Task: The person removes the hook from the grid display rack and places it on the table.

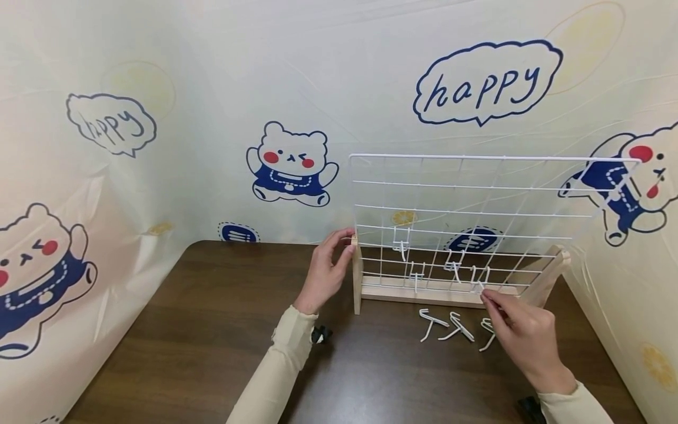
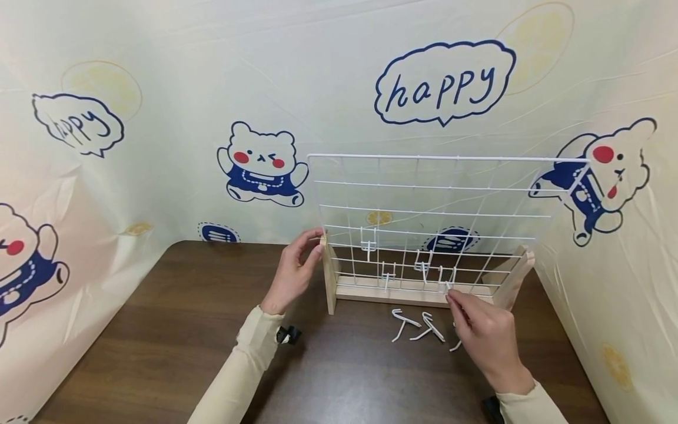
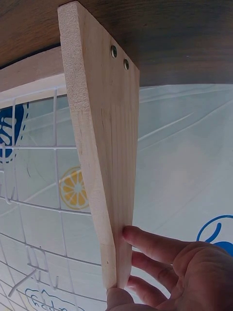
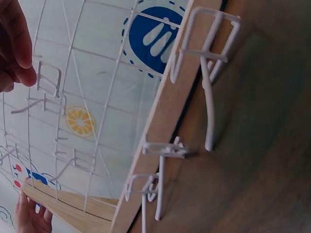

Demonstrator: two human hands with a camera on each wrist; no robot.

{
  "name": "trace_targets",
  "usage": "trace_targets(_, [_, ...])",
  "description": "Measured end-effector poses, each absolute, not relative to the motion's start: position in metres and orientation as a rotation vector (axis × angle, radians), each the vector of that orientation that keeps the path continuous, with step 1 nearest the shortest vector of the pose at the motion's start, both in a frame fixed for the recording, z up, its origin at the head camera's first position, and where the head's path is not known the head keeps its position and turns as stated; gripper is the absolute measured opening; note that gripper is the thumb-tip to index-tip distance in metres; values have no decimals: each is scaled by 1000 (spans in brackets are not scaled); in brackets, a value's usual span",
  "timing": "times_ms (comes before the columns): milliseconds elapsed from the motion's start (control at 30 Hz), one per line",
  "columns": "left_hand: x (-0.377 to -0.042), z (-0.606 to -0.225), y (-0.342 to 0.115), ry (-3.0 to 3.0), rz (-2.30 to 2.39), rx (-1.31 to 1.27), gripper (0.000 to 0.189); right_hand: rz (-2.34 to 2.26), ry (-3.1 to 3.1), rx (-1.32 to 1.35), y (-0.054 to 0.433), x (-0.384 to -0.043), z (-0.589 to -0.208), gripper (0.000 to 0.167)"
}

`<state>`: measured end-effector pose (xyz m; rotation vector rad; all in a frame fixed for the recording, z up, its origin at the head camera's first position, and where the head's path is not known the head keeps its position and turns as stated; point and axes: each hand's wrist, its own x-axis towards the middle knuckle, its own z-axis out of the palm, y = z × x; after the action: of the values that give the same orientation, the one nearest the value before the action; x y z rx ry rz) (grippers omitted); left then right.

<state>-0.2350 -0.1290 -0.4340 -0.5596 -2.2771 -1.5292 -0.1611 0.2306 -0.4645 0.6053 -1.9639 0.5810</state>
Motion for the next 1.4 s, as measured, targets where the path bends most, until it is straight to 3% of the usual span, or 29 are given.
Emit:
trace_targets(833, [-236,-436,-129,-2266,-1515,-569,33,618,-2063,780,200,-156,-479,49])
trace_targets(1167, [-235,-435,-128,-2281,-1517,-565,32,635,-2133,824,186,-153,-487,56])
trace_targets(1400, [-236,-435,-128,-2285,-1510,-553,31,626,-2099,883,174,-156,-488,50])
